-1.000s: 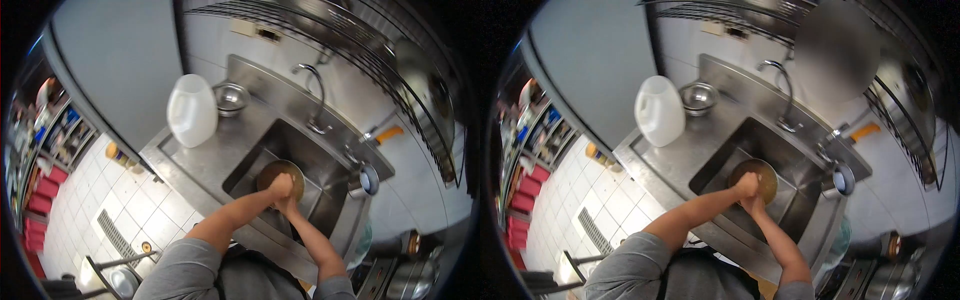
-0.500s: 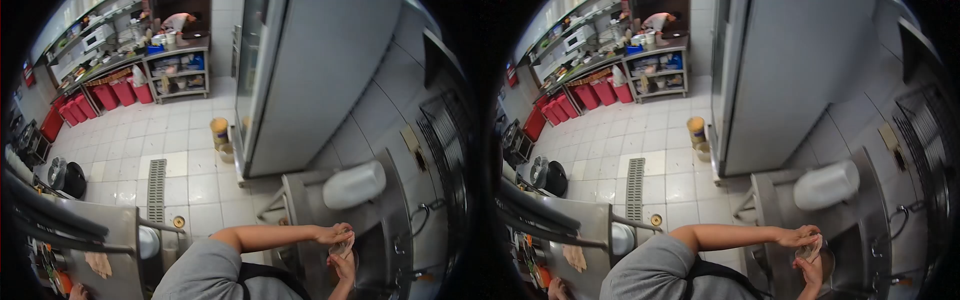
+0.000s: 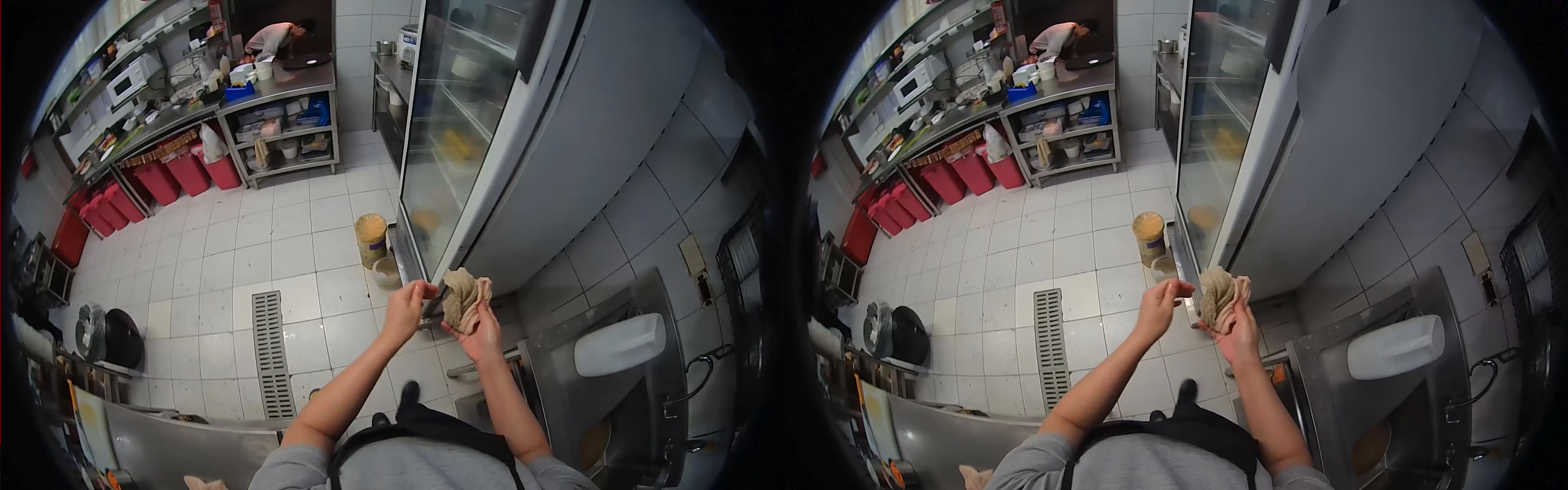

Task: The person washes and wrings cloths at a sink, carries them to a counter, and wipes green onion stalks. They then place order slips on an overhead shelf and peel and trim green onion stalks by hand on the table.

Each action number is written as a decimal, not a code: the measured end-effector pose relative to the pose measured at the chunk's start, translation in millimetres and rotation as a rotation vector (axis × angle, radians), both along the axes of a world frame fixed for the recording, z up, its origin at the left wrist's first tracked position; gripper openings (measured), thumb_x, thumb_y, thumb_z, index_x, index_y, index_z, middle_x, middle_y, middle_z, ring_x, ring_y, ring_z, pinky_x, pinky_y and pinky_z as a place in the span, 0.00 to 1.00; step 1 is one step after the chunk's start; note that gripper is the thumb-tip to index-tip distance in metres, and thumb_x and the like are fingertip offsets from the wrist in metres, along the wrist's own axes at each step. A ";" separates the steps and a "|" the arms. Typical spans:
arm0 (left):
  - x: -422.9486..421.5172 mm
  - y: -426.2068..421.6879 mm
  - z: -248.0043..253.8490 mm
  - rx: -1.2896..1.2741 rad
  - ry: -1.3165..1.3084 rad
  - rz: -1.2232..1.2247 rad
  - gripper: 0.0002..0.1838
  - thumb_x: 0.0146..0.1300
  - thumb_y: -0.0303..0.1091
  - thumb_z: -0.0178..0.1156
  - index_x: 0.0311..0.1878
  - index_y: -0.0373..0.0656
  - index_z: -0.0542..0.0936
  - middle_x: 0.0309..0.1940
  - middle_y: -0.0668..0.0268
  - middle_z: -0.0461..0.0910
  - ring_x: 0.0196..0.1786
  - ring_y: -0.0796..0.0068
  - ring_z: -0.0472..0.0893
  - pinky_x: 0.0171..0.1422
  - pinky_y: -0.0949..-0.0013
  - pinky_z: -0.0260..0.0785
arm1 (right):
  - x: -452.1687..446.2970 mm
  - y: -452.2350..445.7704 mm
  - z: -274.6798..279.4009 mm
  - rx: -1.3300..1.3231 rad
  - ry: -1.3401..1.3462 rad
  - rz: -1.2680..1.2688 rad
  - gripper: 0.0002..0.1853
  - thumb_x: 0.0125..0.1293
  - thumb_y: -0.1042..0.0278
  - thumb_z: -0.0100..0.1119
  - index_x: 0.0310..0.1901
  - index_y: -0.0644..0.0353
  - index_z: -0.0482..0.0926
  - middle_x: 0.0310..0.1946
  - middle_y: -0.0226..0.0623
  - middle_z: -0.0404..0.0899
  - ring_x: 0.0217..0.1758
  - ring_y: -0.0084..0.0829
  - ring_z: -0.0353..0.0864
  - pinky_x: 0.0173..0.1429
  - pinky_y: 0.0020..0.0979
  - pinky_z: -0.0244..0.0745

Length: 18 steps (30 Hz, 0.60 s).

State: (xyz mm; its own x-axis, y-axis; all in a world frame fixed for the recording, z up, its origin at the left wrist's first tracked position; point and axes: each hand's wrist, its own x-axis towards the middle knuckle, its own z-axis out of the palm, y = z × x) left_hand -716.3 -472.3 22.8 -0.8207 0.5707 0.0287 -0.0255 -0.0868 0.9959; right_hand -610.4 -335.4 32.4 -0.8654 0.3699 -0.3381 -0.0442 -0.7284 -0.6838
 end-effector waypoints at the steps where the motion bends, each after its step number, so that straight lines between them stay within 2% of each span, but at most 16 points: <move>1: -14.4 -5.1 5.8 -0.006 -0.030 0.025 0.19 0.68 0.42 0.50 0.46 0.33 0.77 0.40 0.61 0.81 0.44 0.67 0.80 0.49 0.66 0.71 | -16.9 -0.3 0.1 0.020 0.009 0.023 0.22 0.72 0.51 0.37 0.63 0.51 0.60 0.58 0.37 0.66 0.58 0.38 0.70 0.53 0.51 0.71; 4: -47.1 -19.4 19.4 -0.177 0.225 0.033 0.21 0.66 0.44 0.52 0.49 0.32 0.75 0.42 0.60 0.80 0.46 0.69 0.80 0.51 0.68 0.70 | -67.9 -11.2 -7.3 0.031 0.078 0.176 0.23 0.72 0.51 0.36 0.63 0.52 0.60 0.58 0.36 0.66 0.59 0.37 0.68 0.56 0.52 0.66; 5: -65.0 -24.8 12.4 -0.260 0.275 -0.005 0.21 0.64 0.40 0.56 0.51 0.32 0.73 0.43 0.59 0.80 0.47 0.71 0.79 0.51 0.70 0.71 | -86.5 -16.9 -12.2 0.013 0.131 0.265 0.23 0.72 0.51 0.36 0.63 0.52 0.59 0.59 0.36 0.66 0.59 0.37 0.68 0.57 0.53 0.65; 7: -97.5 -41.2 8.9 -0.253 0.228 0.099 0.21 0.60 0.38 0.61 0.49 0.30 0.74 0.44 0.57 0.79 0.46 0.71 0.80 0.48 0.69 0.72 | -132.4 -28.4 -10.0 -0.053 0.230 0.414 0.25 0.72 0.49 0.36 0.64 0.53 0.58 0.61 0.38 0.64 0.62 0.40 0.66 0.62 0.53 0.61; 8: -116.8 -50.8 6.9 -0.247 0.211 0.156 0.22 0.57 0.37 0.64 0.48 0.30 0.74 0.44 0.55 0.79 0.46 0.70 0.80 0.46 0.69 0.72 | -157.6 -33.9 -0.9 -0.103 0.190 0.444 0.25 0.72 0.49 0.35 0.64 0.53 0.58 0.61 0.39 0.63 0.63 0.41 0.65 0.63 0.53 0.60; 9: -134.5 -60.2 2.1 -0.151 0.012 0.191 0.19 0.57 0.31 0.63 0.49 0.32 0.73 0.44 0.58 0.78 0.44 0.70 0.80 0.43 0.67 0.74 | -178.1 -39.6 7.4 -0.154 0.138 0.475 0.26 0.72 0.49 0.34 0.65 0.54 0.58 0.62 0.39 0.62 0.64 0.42 0.64 0.64 0.53 0.59; 12: -172.1 -99.8 3.1 0.203 -0.256 0.433 0.15 0.62 0.30 0.58 0.49 0.36 0.70 0.44 0.62 0.77 0.44 0.70 0.79 0.47 0.62 0.74 | -253.1 -64.2 2.9 -0.339 0.079 0.551 0.24 0.72 0.50 0.32 0.64 0.53 0.59 0.65 0.41 0.59 0.66 0.46 0.61 0.67 0.54 0.56; 14: -190.5 -136.8 3.3 0.491 -0.353 0.526 0.16 0.65 0.32 0.54 0.53 0.38 0.67 0.47 0.62 0.75 0.48 0.69 0.77 0.54 0.57 0.71 | -305.0 -89.6 -7.6 -0.463 0.090 0.564 0.23 0.72 0.51 0.32 0.63 0.53 0.61 0.65 0.41 0.59 0.66 0.48 0.61 0.65 0.56 0.57; 15: -203.5 -154.3 4.4 0.644 -0.393 0.557 0.17 0.66 0.32 0.52 0.56 0.40 0.65 0.48 0.61 0.74 0.50 0.68 0.76 0.58 0.55 0.69 | -327.5 -107.1 -10.9 -0.552 0.117 0.612 0.22 0.70 0.53 0.39 0.61 0.52 0.64 0.63 0.38 0.61 0.65 0.46 0.62 0.65 0.56 0.58; 18: -236.3 -206.6 3.1 0.859 -0.367 0.651 0.16 0.68 0.33 0.48 0.57 0.45 0.64 0.51 0.64 0.72 0.53 0.67 0.74 0.61 0.53 0.65 | -381.7 -162.6 -11.0 -0.262 -0.054 0.636 0.22 0.68 0.54 0.47 0.60 0.53 0.64 0.59 0.36 0.65 0.63 0.40 0.62 0.64 0.53 0.60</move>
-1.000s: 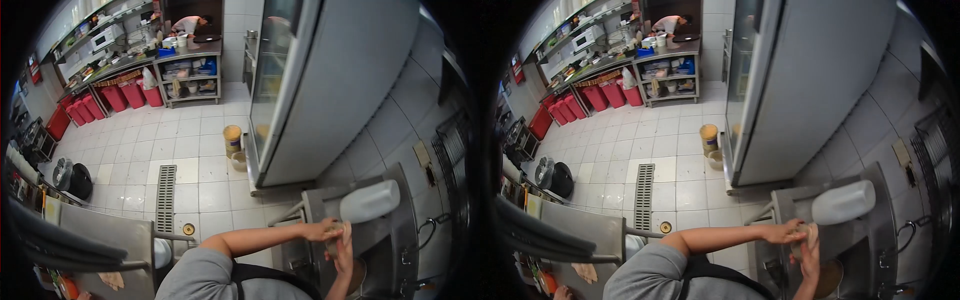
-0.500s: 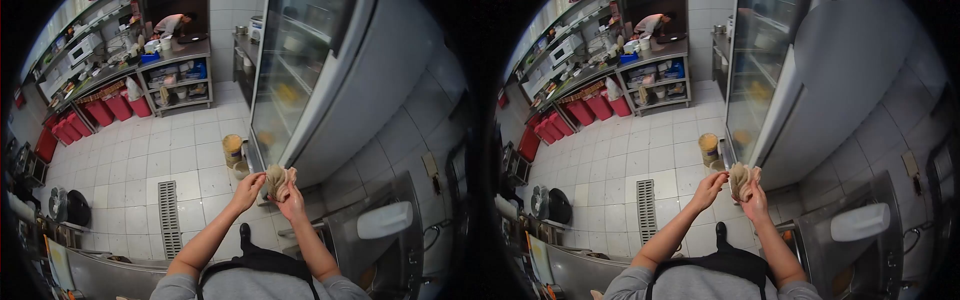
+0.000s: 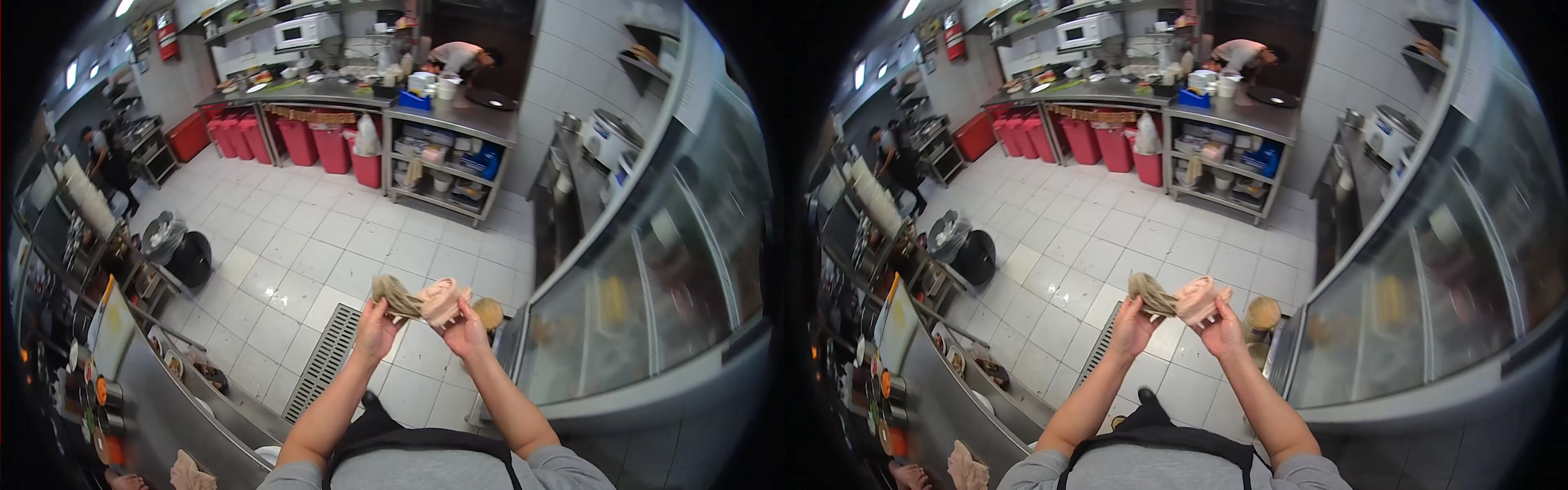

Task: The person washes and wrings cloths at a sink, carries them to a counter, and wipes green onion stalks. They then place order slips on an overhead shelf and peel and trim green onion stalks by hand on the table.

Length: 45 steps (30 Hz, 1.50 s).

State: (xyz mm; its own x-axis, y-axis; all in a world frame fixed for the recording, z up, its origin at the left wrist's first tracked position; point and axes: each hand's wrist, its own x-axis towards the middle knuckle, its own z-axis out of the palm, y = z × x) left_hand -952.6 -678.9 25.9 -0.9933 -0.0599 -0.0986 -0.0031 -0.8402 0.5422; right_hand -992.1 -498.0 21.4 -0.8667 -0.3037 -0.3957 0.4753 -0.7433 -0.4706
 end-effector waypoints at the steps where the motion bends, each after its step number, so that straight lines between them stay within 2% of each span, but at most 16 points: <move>1: -14.6 -18.5 -2.6 0.003 0.100 0.033 0.13 0.68 0.35 0.49 0.54 0.48 0.66 0.50 0.67 0.73 0.53 0.72 0.73 0.57 0.59 0.68 | -22.2 -11.8 -5.4 0.037 0.015 0.017 0.22 0.65 0.57 0.53 0.58 0.55 0.65 0.56 0.33 0.66 0.62 0.35 0.62 0.62 0.53 0.62; 6: -103.1 -112.4 1.6 -0.146 0.020 0.227 0.13 0.68 0.44 0.51 0.49 0.48 0.71 0.40 0.72 0.76 0.40 0.80 0.76 0.42 0.70 0.73 | -126.9 -45.7 -27.8 0.036 0.211 0.002 0.22 0.64 0.59 0.56 0.57 0.56 0.66 0.54 0.36 0.68 0.59 0.33 0.66 0.63 0.40 0.63; 8: -131.8 -154.8 -10.9 -0.206 -0.034 0.191 0.13 0.68 0.46 0.51 0.48 0.49 0.71 0.39 0.73 0.76 0.38 0.82 0.76 0.38 0.72 0.73 | -157.7 -44.5 -34.6 0.287 0.243 -0.010 0.20 0.65 0.62 0.55 0.55 0.58 0.66 0.46 0.35 0.73 0.49 0.32 0.74 0.54 0.35 0.71; 9: -155.1 -178.9 -28.9 -0.204 0.004 0.140 0.14 0.68 0.45 0.50 0.47 0.46 0.72 0.38 0.63 0.80 0.38 0.68 0.80 0.38 0.65 0.73 | -177.8 -39.1 -40.9 0.477 0.297 0.013 0.19 0.66 0.62 0.54 0.55 0.59 0.66 0.44 0.35 0.74 0.47 0.32 0.75 0.52 0.34 0.73; 12: -203.0 -228.0 -35.8 -1.607 -0.062 0.181 0.14 0.68 0.42 0.47 0.47 0.42 0.71 0.37 0.49 0.79 0.41 0.48 0.78 0.42 0.56 0.72 | -223.9 -13.6 -76.0 0.968 0.363 0.157 0.15 0.69 0.64 0.48 0.53 0.60 0.67 0.42 0.37 0.75 0.43 0.33 0.77 0.47 0.34 0.77; 13: -210.6 -237.8 -27.4 -1.734 -0.077 0.115 0.15 0.68 0.40 0.45 0.49 0.40 0.71 0.36 0.42 0.76 0.43 0.37 0.73 0.45 0.49 0.68 | -231.4 -7.0 -83.7 0.706 0.306 0.142 0.15 0.69 0.63 0.46 0.54 0.60 0.67 0.43 0.39 0.75 0.45 0.34 0.77 0.49 0.35 0.76; 14: -222.2 -248.7 -30.9 -1.763 -0.079 0.079 0.17 0.68 0.43 0.44 0.49 0.40 0.72 0.37 0.43 0.77 0.43 0.40 0.75 0.46 0.51 0.68 | -244.3 -4.4 -89.0 0.441 0.252 0.129 0.15 0.70 0.63 0.44 0.54 0.60 0.67 0.44 0.40 0.75 0.46 0.35 0.77 0.51 0.37 0.76; 20: -307.1 -338.3 -62.3 -1.639 -0.195 -0.109 0.21 0.69 0.44 0.41 0.47 0.34 0.74 0.41 0.44 0.78 0.48 0.47 0.76 0.52 0.58 0.67 | -305.5 -30.7 -52.6 0.282 0.129 0.106 0.19 0.71 0.66 0.38 0.61 0.60 0.62 0.52 0.41 0.71 0.55 0.39 0.73 0.60 0.42 0.70; 22: -328.9 -375.2 -77.1 -1.581 -0.273 -0.223 0.23 0.69 0.45 0.41 0.48 0.33 0.75 0.42 0.45 0.78 0.49 0.50 0.77 0.53 0.60 0.67 | -345.8 -58.8 -51.6 0.122 0.168 0.202 0.25 0.66 0.75 0.37 0.65 0.53 0.56 0.58 0.45 0.66 0.59 0.43 0.70 0.60 0.48 0.69; 26: -345.7 -445.7 -107.5 -1.575 -0.465 -0.157 0.25 0.70 0.46 0.40 0.48 0.31 0.76 0.42 0.52 0.80 0.46 0.64 0.78 0.53 0.64 0.67 | -465.8 -137.5 -59.7 0.006 0.227 0.270 0.34 0.60 0.86 0.35 0.68 0.46 0.50 0.62 0.49 0.61 0.62 0.47 0.67 0.62 0.50 0.67; 28: -343.7 -470.3 -116.1 -1.248 -0.528 0.018 0.24 0.70 0.46 0.40 0.47 0.33 0.77 0.39 0.56 0.80 0.42 0.68 0.79 0.48 0.67 0.70 | -523.4 -188.1 -57.2 -0.063 0.226 0.273 0.35 0.60 0.88 0.35 0.68 0.46 0.50 0.62 0.48 0.61 0.62 0.47 0.67 0.62 0.49 0.68; 30: -336.4 -498.6 -117.4 -0.981 -0.597 0.159 0.23 0.70 0.46 0.41 0.48 0.36 0.76 0.37 0.59 0.80 0.39 0.68 0.80 0.40 0.68 0.75 | -578.8 -242.8 -43.2 -0.073 0.285 0.279 0.29 0.65 0.82 0.40 0.66 0.48 0.54 0.61 0.46 0.63 0.61 0.44 0.68 0.61 0.46 0.70; 34: -331.7 -564.5 -110.2 -0.819 -0.821 0.310 0.21 0.70 0.47 0.41 0.54 0.41 0.69 0.40 0.60 0.77 0.36 0.63 0.81 0.30 0.56 0.80 | -682.9 -344.1 -28.6 -0.196 0.320 0.340 0.21 0.66 0.69 0.51 0.60 0.57 0.64 0.55 0.45 0.71 0.56 0.40 0.74 0.59 0.42 0.72; 38: -375.1 -651.1 -118.3 -0.806 -0.899 0.200 0.23 0.69 0.50 0.42 0.60 0.46 0.67 0.41 0.60 0.76 0.38 0.60 0.81 0.30 0.52 0.79 | -750.6 -417.3 -18.1 0.000 0.487 0.556 0.22 0.62 0.63 0.58 0.54 0.66 0.69 0.49 0.43 0.76 0.53 0.37 0.76 0.57 0.38 0.74; 41: -472.5 -703.1 -127.9 -0.869 -0.809 0.071 0.28 0.67 0.52 0.45 0.65 0.47 0.63 0.46 0.60 0.72 0.40 0.61 0.78 0.29 0.49 0.79 | -777.6 -463.2 -9.2 0.121 0.556 0.516 0.24 0.60 0.65 0.60 0.54 0.69 0.69 0.50 0.45 0.75 0.51 0.35 0.78 0.53 0.35 0.77; 45: -653.5 -717.5 -68.1 -1.082 -0.424 -0.141 0.27 0.69 0.50 0.44 0.64 0.43 0.65 0.43 0.64 0.74 0.41 0.74 0.73 0.34 0.70 0.73 | -806.3 -480.6 36.0 -0.014 0.566 0.538 0.29 0.55 0.66 0.64 0.57 0.68 0.67 0.51 0.45 0.74 0.51 0.34 0.77 0.53 0.35 0.77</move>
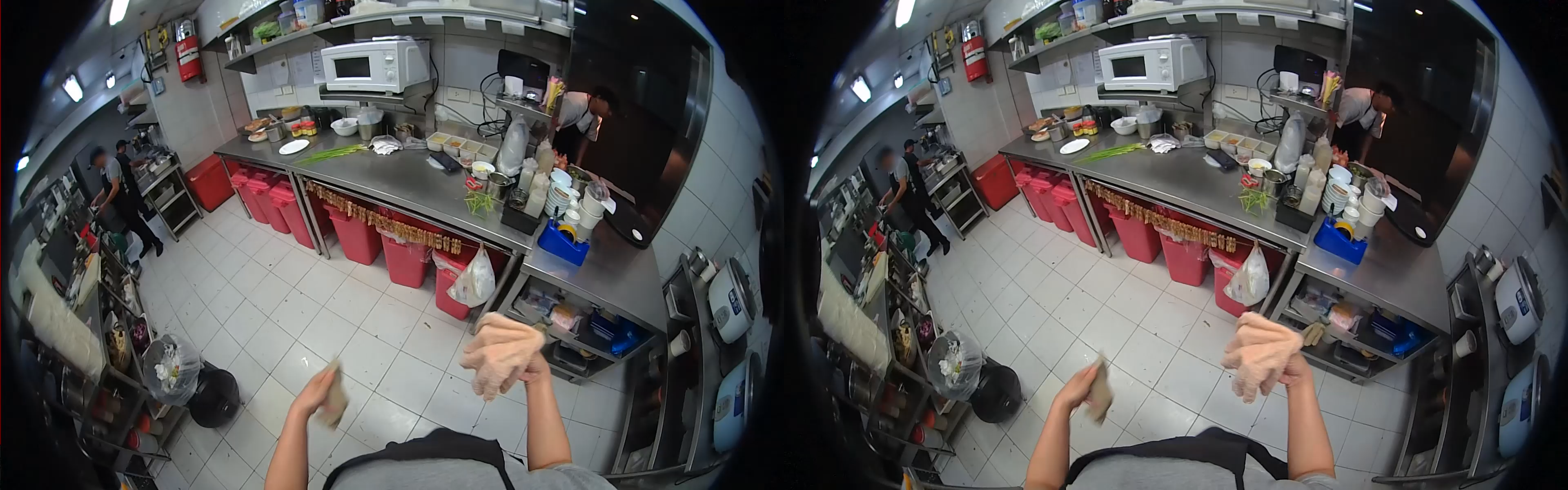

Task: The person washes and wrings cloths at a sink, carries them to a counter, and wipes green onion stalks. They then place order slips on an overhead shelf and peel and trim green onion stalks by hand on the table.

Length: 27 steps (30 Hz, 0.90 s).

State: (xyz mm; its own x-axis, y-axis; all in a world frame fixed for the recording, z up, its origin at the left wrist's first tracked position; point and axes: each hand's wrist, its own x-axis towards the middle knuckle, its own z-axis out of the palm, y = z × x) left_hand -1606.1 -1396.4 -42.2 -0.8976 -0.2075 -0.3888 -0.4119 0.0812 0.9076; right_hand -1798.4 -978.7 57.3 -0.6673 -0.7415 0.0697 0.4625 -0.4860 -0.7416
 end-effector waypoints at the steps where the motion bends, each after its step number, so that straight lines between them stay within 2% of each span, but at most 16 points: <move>1: -46.9 1.4 13.3 0.015 0.048 -0.021 0.25 0.69 0.50 0.42 0.62 0.44 0.68 0.39 0.67 0.74 0.38 0.79 0.71 0.35 0.75 0.68 | -6.9 -1.8 7.6 0.042 0.010 -0.112 0.30 0.55 0.64 0.65 0.57 0.67 0.67 0.52 0.45 0.73 0.53 0.35 0.76 0.54 0.35 0.76; 2: -94.2 3.8 42.6 0.013 0.057 -0.113 0.25 0.69 0.51 0.41 0.59 0.43 0.69 0.37 0.69 0.73 0.38 0.81 0.71 0.35 0.74 0.69 | -15.3 -0.2 12.4 0.034 0.006 -0.218 0.30 0.56 0.64 0.63 0.58 0.68 0.66 0.54 0.46 0.72 0.55 0.35 0.75 0.56 0.37 0.75; 3: -142.3 3.8 57.8 0.015 0.116 -0.158 0.25 0.70 0.52 0.41 0.57 0.42 0.70 0.37 0.70 0.73 0.38 0.82 0.70 0.34 0.74 0.69 | -15.2 -13.8 38.8 0.039 0.098 -0.445 0.23 0.61 0.63 0.59 0.55 0.62 0.69 0.52 0.41 0.74 0.50 0.34 0.77 0.50 0.34 0.76; 5: -240.0 9.4 85.6 0.118 0.364 -0.247 0.24 0.71 0.49 0.41 0.59 0.41 0.68 0.42 0.70 0.73 0.44 0.82 0.71 0.46 0.75 0.67 | -41.2 -25.9 52.7 0.052 0.230 -0.673 0.22 0.61 0.63 0.59 0.55 0.62 0.69 0.52 0.41 0.74 0.49 0.34 0.77 0.49 0.34 0.76; 6: -284.0 15.4 108.0 0.172 0.482 -0.279 0.23 0.71 0.47 0.41 0.59 0.40 0.67 0.46 0.69 0.73 0.49 0.82 0.70 0.53 0.76 0.63 | -56.7 -33.1 54.7 0.057 0.294 -0.772 0.22 0.60 0.63 0.59 0.55 0.61 0.69 0.51 0.41 0.74 0.49 0.34 0.77 0.49 0.34 0.76; 7: -329.7 14.5 123.4 0.155 0.505 -0.355 0.23 0.71 0.49 0.39 0.63 0.47 0.64 0.50 0.68 0.73 0.46 0.80 0.74 0.35 0.72 0.74 | -73.6 -42.5 53.5 0.071 0.343 -0.838 0.22 0.60 0.63 0.58 0.54 0.61 0.69 0.51 0.40 0.74 0.49 0.34 0.77 0.49 0.34 0.76; 9: -404.9 22.7 160.0 0.422 0.452 -0.406 0.23 0.71 0.49 0.39 0.64 0.49 0.61 0.51 0.68 0.73 0.48 0.77 0.77 0.36 0.68 0.77 | -114.2 -64.9 45.7 0.085 0.411 -0.943 0.21 0.60 0.63 0.58 0.54 0.61 0.69 0.51 0.40 0.74 0.49 0.34 0.77 0.49 0.34 0.76; 11: -482.9 25.3 173.8 0.466 0.455 -0.393 0.24 0.71 0.50 0.40 0.65 0.50 0.60 0.52 0.67 0.73 0.48 0.74 0.78 0.37 0.65 0.79 | -159.5 -90.1 40.8 0.095 0.456 -1.008 0.20 0.60 0.64 0.58 0.53 0.61 0.70 0.50 0.40 0.74 0.48 0.34 0.77 0.48 0.34 0.76; 13: -556.6 20.1 172.0 0.494 0.473 -0.413 0.23 0.71 0.50 0.40 0.64 0.52 0.61 0.52 0.68 0.73 0.48 0.74 0.78 0.37 0.65 0.79 | -209.1 -117.6 42.2 0.093 0.498 -1.036 0.20 0.60 0.64 0.58 0.53 0.60 0.70 0.50 0.40 0.74 0.48 0.34 0.76 0.48 0.34 0.75; 14: -583.9 13.6 173.1 0.459 0.432 -0.392 0.25 0.70 0.52 0.40 0.63 0.47 0.63 0.52 0.64 0.73 0.52 0.71 0.77 0.46 0.64 0.77 | -234.1 -130.5 43.7 0.095 0.512 -1.042 0.20 0.60 0.64 0.58 0.52 0.60 0.70 0.49 0.40 0.74 0.48 0.34 0.76 0.48 0.34 0.75; 17: -686.3 -32.6 110.7 -0.257 0.539 -0.209 0.31 0.68 0.55 0.42 0.63 0.39 0.63 0.55 0.56 0.72 0.58 0.63 0.72 0.59 0.63 0.68 | -308.1 -169.6 54.7 0.116 0.555 -1.038 0.19 0.60 0.64 0.57 0.52 0.60 0.70 0.49 0.39 0.74 0.47 0.34 0.76 0.47 0.33 0.75; 18: -686.7 -47.2 111.1 -0.447 0.477 -0.115 0.41 0.62 0.60 0.45 0.62 0.27 0.61 0.58 0.39 0.67 0.62 0.46 0.66 0.66 0.62 0.57 | -330.2 -183.2 56.8 0.127 0.568 -1.030 0.19 0.60 0.64 0.57 0.51 0.60 0.70 0.49 0.39 0.74 0.47 0.34 0.76 0.47 0.33 0.75; 20: -701.4 -92.2 90.7 -0.590 0.495 -0.194 0.39 0.62 0.57 0.48 0.61 0.28 0.63 0.58 0.41 0.67 0.63 0.49 0.67 0.65 0.61 0.59 | -371.3 -207.9 62.5 0.139 0.597 -1.015 0.18 0.60 0.64 0.57 0.51 0.60 0.70 0.48 0.39 0.74 0.47 0.34 0.76 0.47 0.33 0.74; 22: -714.5 -148.8 83.1 -0.515 0.455 -0.310 0.33 0.61 0.51 0.52 0.60 0.31 0.67 0.57 0.44 0.69 0.61 0.50 0.68 0.64 0.62 0.61 | -408.0 -235.6 64.7 0.156 0.620 -0.986 0.17 0.60 0.64 0.57 0.50 0.59 0.70 0.48 0.39 0.74 0.47 0.34 0.76 0.47 0.33 0.74; 24: -735.5 -209.5 78.8 -0.551 0.415 -0.297 0.25 0.61 0.43 0.58 0.57 0.37 0.72 0.55 0.50 0.73 0.60 0.58 0.71 0.63 0.65 0.62 | -439.2 -265.6 58.2 0.189 0.634 -0.962 0.17 0.60 0.64 0.57 0.50 0.59 0.70 0.47 0.39 0.74 0.46 0.34 0.76 0.46 0.33 0.74; 27: -779.7 -299.9 83.6 -0.713 0.444 -0.230 0.18 0.57 0.34 0.58 0.51 0.40 0.77 0.48 0.52 0.78 0.54 0.59 0.76 0.58 0.64 0.67 | -475.3 -320.0 28.9 0.305 0.613 -0.861 0.16 0.60 0.64 0.56 0.49 0.59 0.70 0.47 0.38 0.74 0.46 0.33 0.76 0.46 0.32 0.74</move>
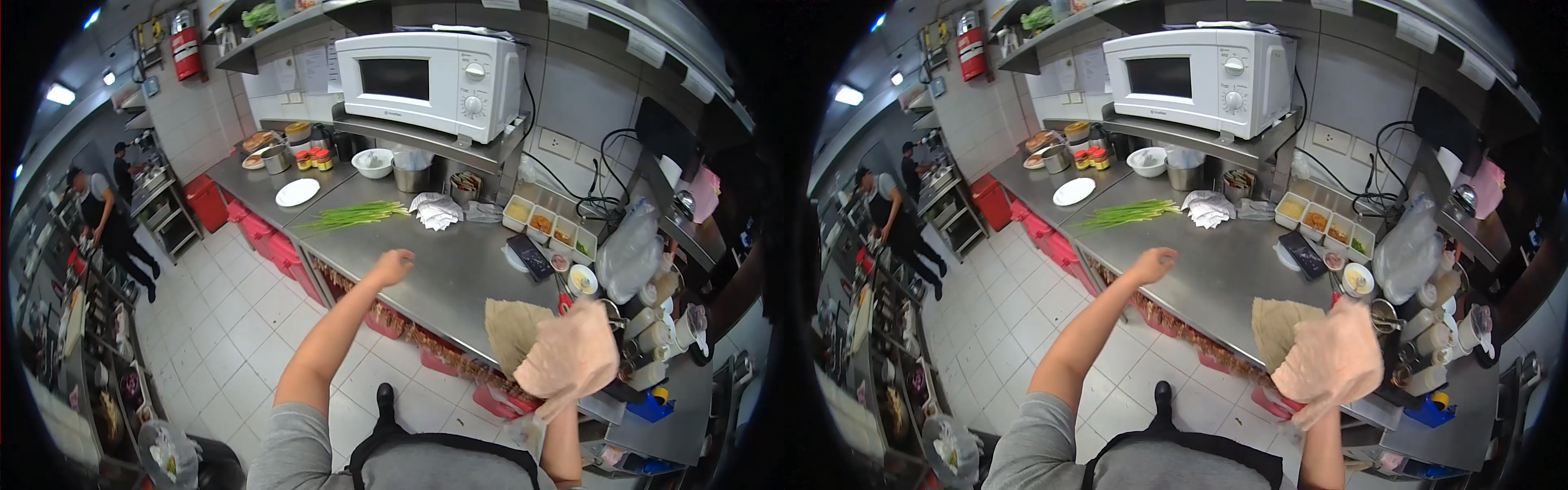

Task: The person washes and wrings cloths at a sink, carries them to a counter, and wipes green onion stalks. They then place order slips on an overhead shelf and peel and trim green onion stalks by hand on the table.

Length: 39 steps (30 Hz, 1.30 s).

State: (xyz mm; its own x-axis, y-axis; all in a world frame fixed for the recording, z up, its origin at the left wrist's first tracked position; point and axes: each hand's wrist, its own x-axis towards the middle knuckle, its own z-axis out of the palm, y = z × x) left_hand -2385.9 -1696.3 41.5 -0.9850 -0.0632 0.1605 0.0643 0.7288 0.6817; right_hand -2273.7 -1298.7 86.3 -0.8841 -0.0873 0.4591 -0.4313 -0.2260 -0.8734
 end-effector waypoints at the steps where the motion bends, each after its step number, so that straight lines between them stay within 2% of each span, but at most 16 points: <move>1: -14.3 -23.1 6.7 -0.024 0.023 0.047 0.16 0.57 0.31 0.57 0.49 0.40 0.78 0.47 0.52 0.78 0.52 0.59 0.77 0.56 0.64 0.68 | -8.3 -21.9 -12.8 0.046 -0.048 0.030 0.16 0.60 0.64 0.56 0.48 0.59 0.70 0.46 0.38 0.73 0.46 0.33 0.76 0.46 0.32 0.74; 5: -112.4 -119.6 -13.7 -0.142 0.086 0.135 0.15 0.56 0.26 0.54 0.47 0.42 0.79 0.45 0.52 0.78 0.51 0.54 0.76 0.56 0.60 0.69 | -33.2 -107.8 -58.1 0.202 -0.249 0.193 0.15 0.60 0.65 0.56 0.47 0.58 0.71 0.45 0.38 0.73 0.45 0.33 0.75 0.45 0.32 0.73; 7: -155.4 -154.5 -31.9 -0.203 0.091 0.178 0.14 0.57 0.25 0.52 0.47 0.43 0.80 0.44 0.54 0.78 0.49 0.54 0.76 0.55 0.59 0.69 | -59.9 -143.0 -59.3 0.269 -0.305 0.259 0.14 0.60 0.65 0.56 0.47 0.58 0.71 0.45 0.37 0.73 0.45 0.33 0.75 0.45 0.32 0.73; 10: -212.5 -192.4 -58.2 -0.283 0.217 0.099 0.13 0.57 0.28 0.54 0.45 0.45 0.81 0.44 0.57 0.79 0.48 0.56 0.77 0.54 0.59 0.70 | -99.0 -175.1 -53.6 0.358 -0.334 0.304 0.13 0.60 0.65 0.55 0.46 0.57 0.71 0.44 0.37 0.73 0.44 0.33 0.75 0.44 0.32 0.72; 13: -239.1 -202.7 -60.6 -0.281 0.067 0.057 0.12 0.56 0.30 0.57 0.44 0.46 0.81 0.44 0.59 0.79 0.47 0.58 0.77 0.53 0.59 0.70 | -126.3 -193.9 -49.9 0.422 -0.360 0.317 0.12 0.60 0.65 0.55 0.45 0.57 0.71 0.44 0.37 0.73 0.44 0.33 0.75 0.44 0.31 0.72; 16: -252.4 -210.6 -60.6 -0.392 -0.071 -0.006 0.12 0.53 0.33 0.61 0.43 0.46 0.81 0.41 0.60 0.80 0.45 0.60 0.79 0.51 0.60 0.72 | -146.2 -205.7 -49.6 0.469 -0.374 0.327 0.12 0.60 0.65 0.55 0.44 0.57 0.71 0.43 0.36 0.73 0.43 0.33 0.75 0.44 0.31 0.72; 19: -261.7 -219.2 -51.8 -0.301 -0.150 -0.042 0.11 0.52 0.32 0.63 0.41 0.45 0.82 0.36 0.60 0.81 0.41 0.59 0.80 0.47 0.62 0.73 | -159.9 -208.8 -51.8 0.504 -0.373 0.351 0.11 0.60 0.65 0.54 0.43 0.56 0.71 0.42 0.36 0.73 0.43 0.33 0.75 0.43 0.31 0.71; 22: -262.0 -230.0 -43.1 -0.127 -0.072 -0.092 0.11 0.54 0.33 0.63 0.40 0.40 0.80 0.31 0.59 0.82 0.38 0.62 0.81 0.44 0.65 0.73 | -167.8 -203.1 -53.9 0.553 -0.350 0.391 0.10 0.60 0.66 0.54 0.43 0.56 0.72 0.42 0.36 0.73 0.42 0.33 0.74 0.43 0.30 0.71; 25: -242.4 -210.5 -11.3 0.091 -0.068 -0.137 0.11 0.59 0.34 0.60 0.41 0.37 0.79 0.32 0.62 0.82 0.35 0.74 0.80 0.41 0.71 0.71 | -185.2 -195.5 -53.6 0.640 -0.240 0.457 0.09 0.60 0.66 0.54 0.42 0.55 0.72 0.41 0.35 0.73 0.42 0.33 0.74 0.42 0.30 0.71; 28: -205.4 -162.4 10.2 0.670 -0.281 -0.312 0.11 0.65 0.35 0.55 0.45 0.39 0.77 0.31 0.66 0.80 0.33 0.79 0.78 0.38 0.75 0.69 | -218.1 -198.3 -55.4 0.752 -0.009 0.508 0.08 0.60 0.66 0.53 0.41 0.55 0.72 0.40 0.35 0.73 0.41 0.33 0.74 0.42 0.30 0.70; 31: -164.7 -96.7 -0.3 0.968 -0.403 -0.323 0.11 0.67 0.35 0.52 0.47 0.40 0.77 0.31 0.68 0.79 0.32 0.83 0.76 0.36 0.79 0.67 | -255.2 -216.5 -64.0 0.831 0.213 0.432 0.08 0.60 0.66 0.53 0.40 0.55 0.72 0.40 0.35 0.73 0.41 0.33 0.74 0.41 0.30 0.70; 34: -138.5 -43.2 -19.3 0.956 -0.389 -0.399 0.13 0.66 0.36 0.54 0.48 0.38 0.77 0.35 0.68 0.79 0.34 0.83 0.76 0.37 0.79 0.68 | -262.5 -243.9 -70.2 0.830 0.335 0.164 0.10 0.61 0.65 0.52 0.42 0.59 0.72 0.40 0.36 0.73 0.44 0.35 0.74 0.46 0.31 0.71; 37: -119.2 -6.6 -27.2 1.001 -0.301 -0.323 0.15 0.66 0.35 0.55 0.50 0.36 0.76 0.37 0.68 0.80 0.35 0.81 0.77 0.39 0.79 0.69 | -244.0 -253.1 -52.7 0.709 0.288 -0.041 0.15 0.57 0.66 0.57 0.46 0.60 0.72 0.43 0.38 0.75 0.47 0.37 0.74 0.51 0.31 0.71; 39: -112.7 2.0 -27.0 1.061 -0.326 -0.284 0.15 0.65 0.34 0.56 0.51 0.36 0.76 0.36 0.68 0.80 0.35 0.82 0.77 0.38 0.80 0.70 | -238.3 -247.1 -50.8 0.776 0.239 0.034 0.19 0.51 0.67 0.61 0.47 0.60 0.73 0.44 0.40 0.76 0.48 0.39 0.75 0.52 0.32 0.71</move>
State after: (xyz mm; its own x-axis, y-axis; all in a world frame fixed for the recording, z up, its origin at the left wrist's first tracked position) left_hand -2498.6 -1694.3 14.5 -0.9703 0.2174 -0.1062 -0.1578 -0.2361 0.9588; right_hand -2512.0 -1545.9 35.5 -0.7609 -0.4832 0.4331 -0.6300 0.3901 -0.6715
